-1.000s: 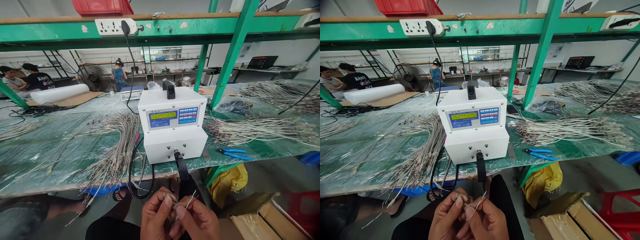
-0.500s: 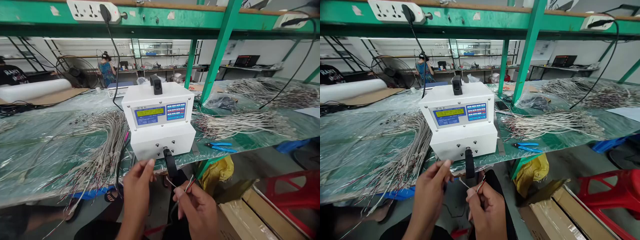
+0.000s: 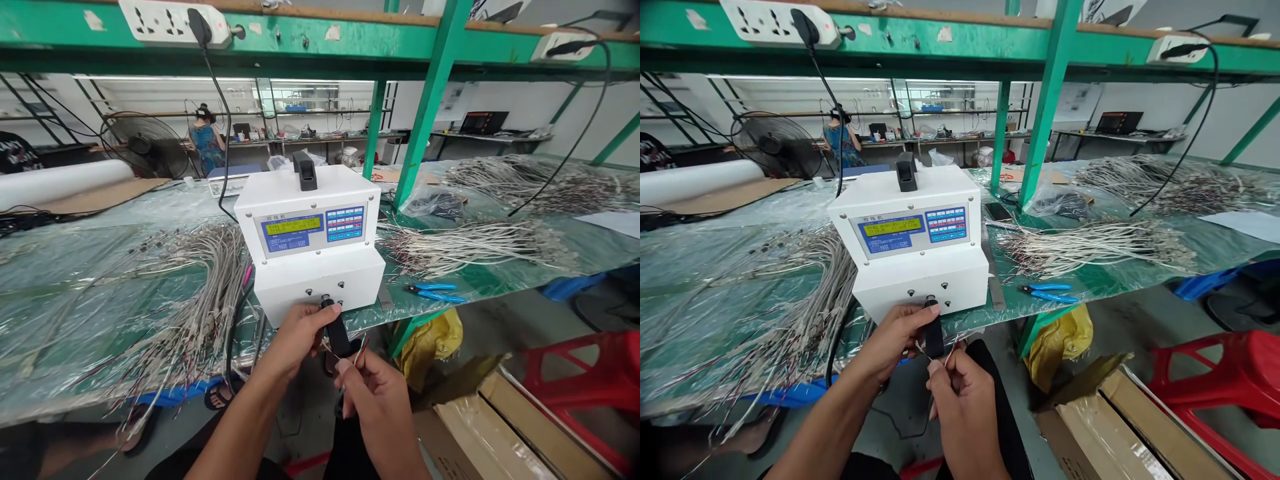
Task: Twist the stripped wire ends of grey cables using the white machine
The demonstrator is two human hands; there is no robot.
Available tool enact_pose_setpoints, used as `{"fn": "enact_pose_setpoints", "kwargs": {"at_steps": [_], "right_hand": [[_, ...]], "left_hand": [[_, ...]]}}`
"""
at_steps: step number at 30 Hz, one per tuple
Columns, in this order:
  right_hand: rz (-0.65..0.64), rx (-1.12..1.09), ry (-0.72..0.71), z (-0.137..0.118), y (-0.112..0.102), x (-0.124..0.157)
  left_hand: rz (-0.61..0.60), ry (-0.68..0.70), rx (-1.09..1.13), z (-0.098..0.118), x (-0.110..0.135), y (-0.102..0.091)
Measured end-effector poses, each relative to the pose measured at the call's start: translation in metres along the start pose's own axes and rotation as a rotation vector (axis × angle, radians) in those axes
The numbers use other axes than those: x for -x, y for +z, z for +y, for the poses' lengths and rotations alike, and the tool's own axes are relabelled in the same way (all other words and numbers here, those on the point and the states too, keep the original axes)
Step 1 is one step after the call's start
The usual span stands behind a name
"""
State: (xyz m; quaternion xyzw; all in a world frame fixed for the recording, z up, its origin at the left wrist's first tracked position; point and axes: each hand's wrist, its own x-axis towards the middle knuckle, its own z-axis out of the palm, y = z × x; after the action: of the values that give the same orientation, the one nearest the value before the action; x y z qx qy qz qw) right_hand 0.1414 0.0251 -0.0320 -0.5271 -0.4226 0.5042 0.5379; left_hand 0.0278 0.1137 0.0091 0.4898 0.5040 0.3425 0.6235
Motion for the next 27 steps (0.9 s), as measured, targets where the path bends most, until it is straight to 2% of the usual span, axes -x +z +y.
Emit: {"fn": "enact_pose_setpoints", "kwargs": {"at_steps": [14,17,20,23,27], "right_hand": [[0.063,0.025,0.053,0.000,0.005,0.002],[0.034,-0.024,0.070,0.002,0.003,0.005],[0.008,-0.078,0.104,0.008,0.000,0.007],[0.034,-0.075,0.120,0.012,-0.003,0.007],[0.080,-0.061,0.111,0.012,-0.003,0.008]], "left_hand": [[0.001,0.029,-0.021,-0.001,-0.001,-0.001],[0.066,0.065,-0.017,-0.007,0.004,-0.005],[0.248,0.124,0.005,-0.022,0.021,-0.010],[0.411,0.115,0.098,-0.047,0.046,-0.010],[0.461,-0.014,0.240,-0.085,0.074,0.004]]}}
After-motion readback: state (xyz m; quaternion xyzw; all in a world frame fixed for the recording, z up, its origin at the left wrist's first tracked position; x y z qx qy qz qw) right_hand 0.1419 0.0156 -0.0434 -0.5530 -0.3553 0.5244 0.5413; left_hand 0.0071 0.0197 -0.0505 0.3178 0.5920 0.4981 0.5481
